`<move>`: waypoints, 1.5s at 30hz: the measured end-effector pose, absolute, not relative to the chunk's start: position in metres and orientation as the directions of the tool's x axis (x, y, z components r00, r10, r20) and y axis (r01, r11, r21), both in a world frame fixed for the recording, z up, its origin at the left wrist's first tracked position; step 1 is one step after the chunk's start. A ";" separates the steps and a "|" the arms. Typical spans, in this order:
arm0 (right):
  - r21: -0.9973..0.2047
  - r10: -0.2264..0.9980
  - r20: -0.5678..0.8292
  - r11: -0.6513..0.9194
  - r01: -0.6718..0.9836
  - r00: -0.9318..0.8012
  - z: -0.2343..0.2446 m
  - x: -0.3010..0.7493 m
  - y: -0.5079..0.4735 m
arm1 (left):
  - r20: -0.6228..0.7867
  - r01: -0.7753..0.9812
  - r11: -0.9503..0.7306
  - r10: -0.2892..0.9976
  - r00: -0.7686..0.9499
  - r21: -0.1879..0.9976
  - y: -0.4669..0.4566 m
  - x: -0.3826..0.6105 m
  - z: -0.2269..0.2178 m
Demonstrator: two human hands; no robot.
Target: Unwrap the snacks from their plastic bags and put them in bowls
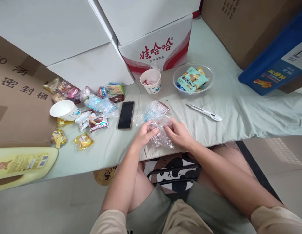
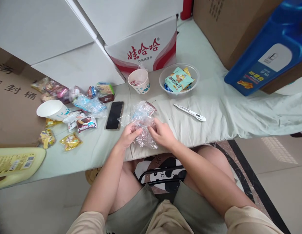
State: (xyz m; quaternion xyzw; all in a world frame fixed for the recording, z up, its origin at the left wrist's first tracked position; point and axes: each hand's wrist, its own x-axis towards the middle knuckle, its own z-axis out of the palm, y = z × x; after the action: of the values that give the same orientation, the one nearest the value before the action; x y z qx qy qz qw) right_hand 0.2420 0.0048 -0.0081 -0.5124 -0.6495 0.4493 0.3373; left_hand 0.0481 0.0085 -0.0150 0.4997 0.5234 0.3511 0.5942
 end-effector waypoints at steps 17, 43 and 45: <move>-0.958 0.945 -0.087 -0.166 -0.232 -0.317 -0.016 0.242 0.008 | -0.327 -0.287 0.392 0.912 0.249 0.874 0.006 0.045 -0.001; -0.984 0.936 -0.103 -0.145 -0.101 -0.337 -0.016 0.244 0.010 | -0.250 0.014 0.254 0.941 0.228 0.967 0.009 0.048 -0.015; -0.983 0.933 -0.113 -0.156 -0.101 -0.342 -0.016 0.244 0.010 | -0.251 0.016 0.253 0.941 0.226 0.967 0.009 0.048 -0.014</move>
State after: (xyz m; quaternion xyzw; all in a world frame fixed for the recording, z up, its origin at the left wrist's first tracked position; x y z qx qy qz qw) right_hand 0.2444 0.0102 -0.0164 -0.4080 -0.5097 0.6413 0.4030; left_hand 0.0482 0.0086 -0.0139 0.4822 0.4965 0.3751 0.6166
